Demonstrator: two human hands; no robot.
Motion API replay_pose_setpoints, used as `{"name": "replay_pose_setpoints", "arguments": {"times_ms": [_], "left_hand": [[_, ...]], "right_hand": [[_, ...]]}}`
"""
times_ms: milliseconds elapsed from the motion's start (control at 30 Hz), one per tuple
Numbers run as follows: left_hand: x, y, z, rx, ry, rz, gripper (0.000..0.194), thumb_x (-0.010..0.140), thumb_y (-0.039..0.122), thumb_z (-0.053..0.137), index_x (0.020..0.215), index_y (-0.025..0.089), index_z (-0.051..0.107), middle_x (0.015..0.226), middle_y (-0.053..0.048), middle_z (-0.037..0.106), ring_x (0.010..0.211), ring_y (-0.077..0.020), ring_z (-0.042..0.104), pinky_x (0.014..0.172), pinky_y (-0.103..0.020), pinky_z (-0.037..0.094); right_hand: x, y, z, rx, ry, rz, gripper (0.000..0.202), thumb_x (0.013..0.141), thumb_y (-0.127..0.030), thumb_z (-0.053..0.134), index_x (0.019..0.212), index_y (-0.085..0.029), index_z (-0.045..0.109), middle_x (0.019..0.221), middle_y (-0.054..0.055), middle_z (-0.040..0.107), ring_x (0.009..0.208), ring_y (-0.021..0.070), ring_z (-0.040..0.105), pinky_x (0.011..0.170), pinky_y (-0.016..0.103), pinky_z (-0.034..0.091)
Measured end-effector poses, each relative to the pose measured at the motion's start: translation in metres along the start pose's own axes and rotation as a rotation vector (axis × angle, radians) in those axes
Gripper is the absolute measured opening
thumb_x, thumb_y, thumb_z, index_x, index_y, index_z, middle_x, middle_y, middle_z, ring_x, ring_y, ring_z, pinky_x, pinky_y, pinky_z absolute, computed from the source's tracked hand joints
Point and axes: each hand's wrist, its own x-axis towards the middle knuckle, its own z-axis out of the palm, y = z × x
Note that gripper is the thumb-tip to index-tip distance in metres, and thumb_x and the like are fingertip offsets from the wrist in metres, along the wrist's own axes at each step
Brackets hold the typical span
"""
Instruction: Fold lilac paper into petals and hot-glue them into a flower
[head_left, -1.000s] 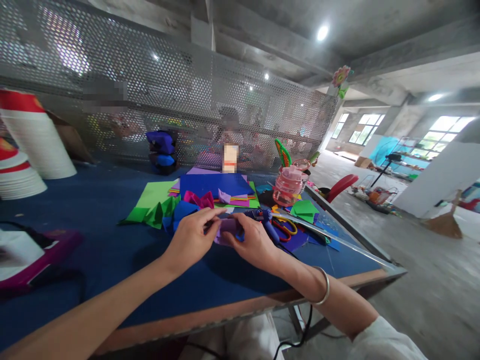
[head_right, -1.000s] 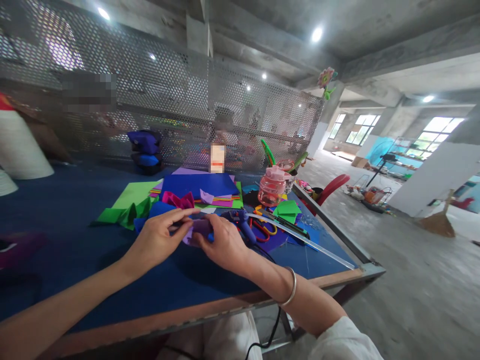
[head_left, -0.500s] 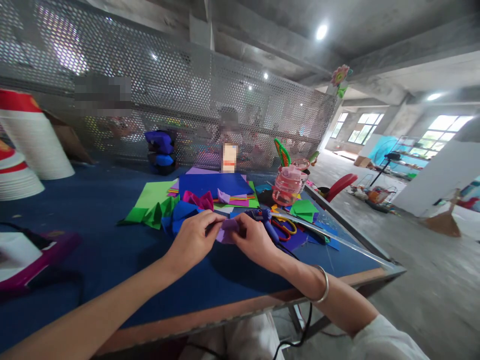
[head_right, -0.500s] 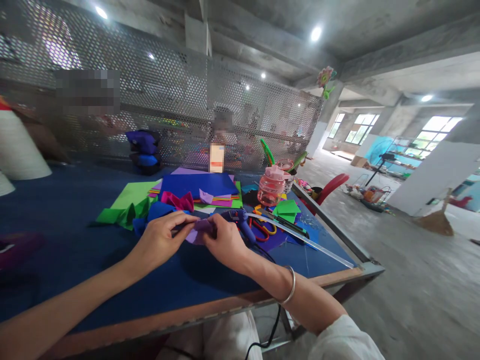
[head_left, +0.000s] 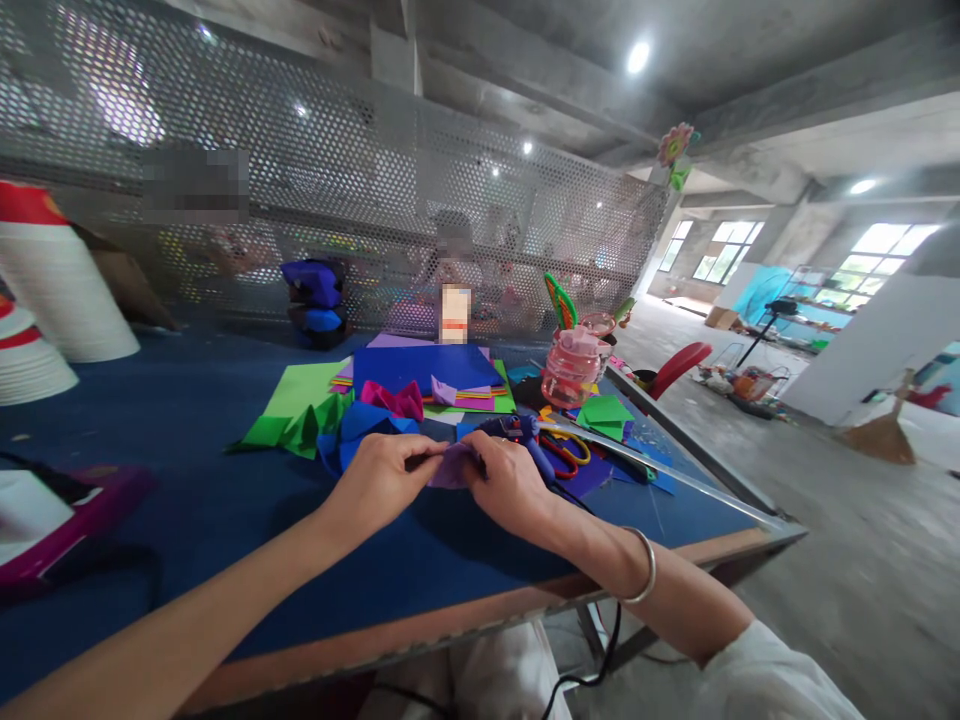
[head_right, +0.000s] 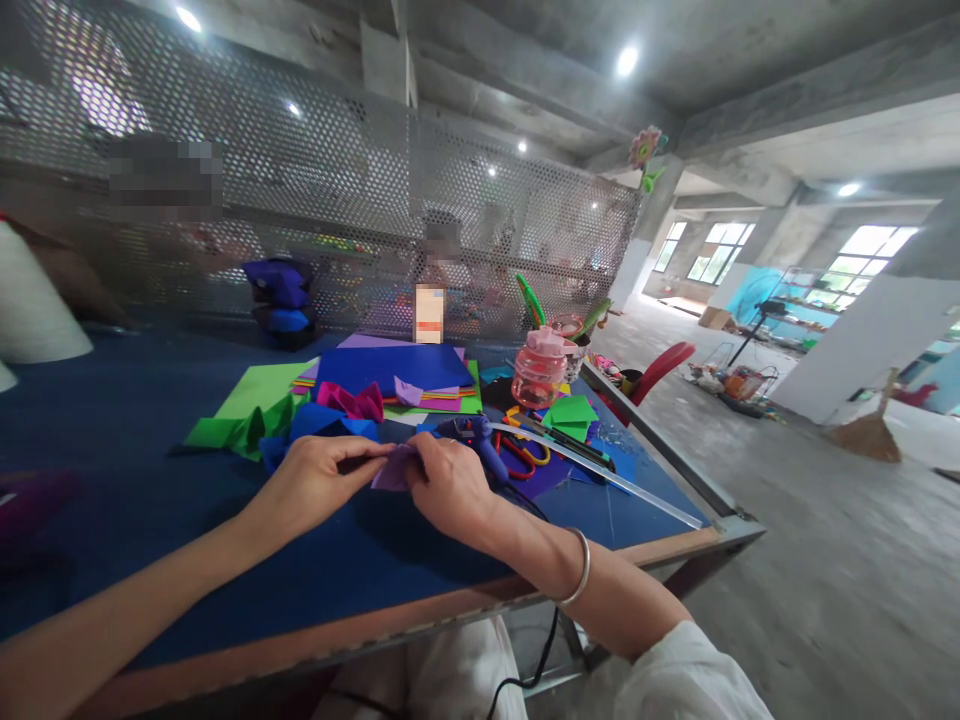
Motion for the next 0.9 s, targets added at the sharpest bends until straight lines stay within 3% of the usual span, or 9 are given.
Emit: {"name": "replay_pose_setpoints", "arguments": {"times_ms": [333,600,733,900], "left_hand": [[0.002,0.000,-0.002,0.007,-0.070,0.014,0.022,0.082,0.032,0.056,0.080,0.022,0.076,0.075,0.000,0.077,0.064,-0.0169,0.069,0.058,-0.024,0.047],[0.001,0.006,-0.001,0.042,-0.095,-0.026,0.017,0.078,0.026,0.053,0.071,0.019,0.067,0.067,-0.001,0.070,0.062,-0.0153,0.064,0.057,-0.023,0.046],[0.001,0.008,-0.002,0.032,-0.060,-0.062,0.015,0.075,0.026,0.054,0.066,0.019,0.063,0.059,0.001,0.065,0.055,-0.0134,0.059,0.053,-0.022,0.043],[0.001,0.010,-0.006,-0.016,0.079,-0.127,0.015,0.074,0.031,0.057,0.064,0.019,0.061,0.055,0.003,0.063,0.052,-0.0126,0.057,0.050,-0.021,0.042]], "right_hand": [[-0.001,0.000,-0.001,-0.044,-0.031,0.002,0.023,0.084,-0.014,0.053,0.105,-0.016,0.063,0.082,0.005,0.071,0.075,0.0183,0.065,0.062,0.026,0.039],[-0.001,-0.001,0.000,-0.043,-0.034,-0.033,0.021,0.085,-0.013,0.055,0.104,-0.015,0.062,0.081,0.006,0.070,0.074,0.0178,0.064,0.063,0.026,0.039],[0.000,-0.005,-0.004,0.120,0.006,-0.031,0.018,0.090,-0.020,0.052,0.105,-0.015,0.061,0.080,0.005,0.069,0.071,0.0159,0.062,0.064,0.025,0.041],[0.001,-0.009,-0.006,0.381,0.031,0.096,0.032,0.088,-0.031,0.057,0.117,-0.019,0.054,0.083,0.001,0.067,0.070,0.0148,0.062,0.061,0.024,0.043]]}}
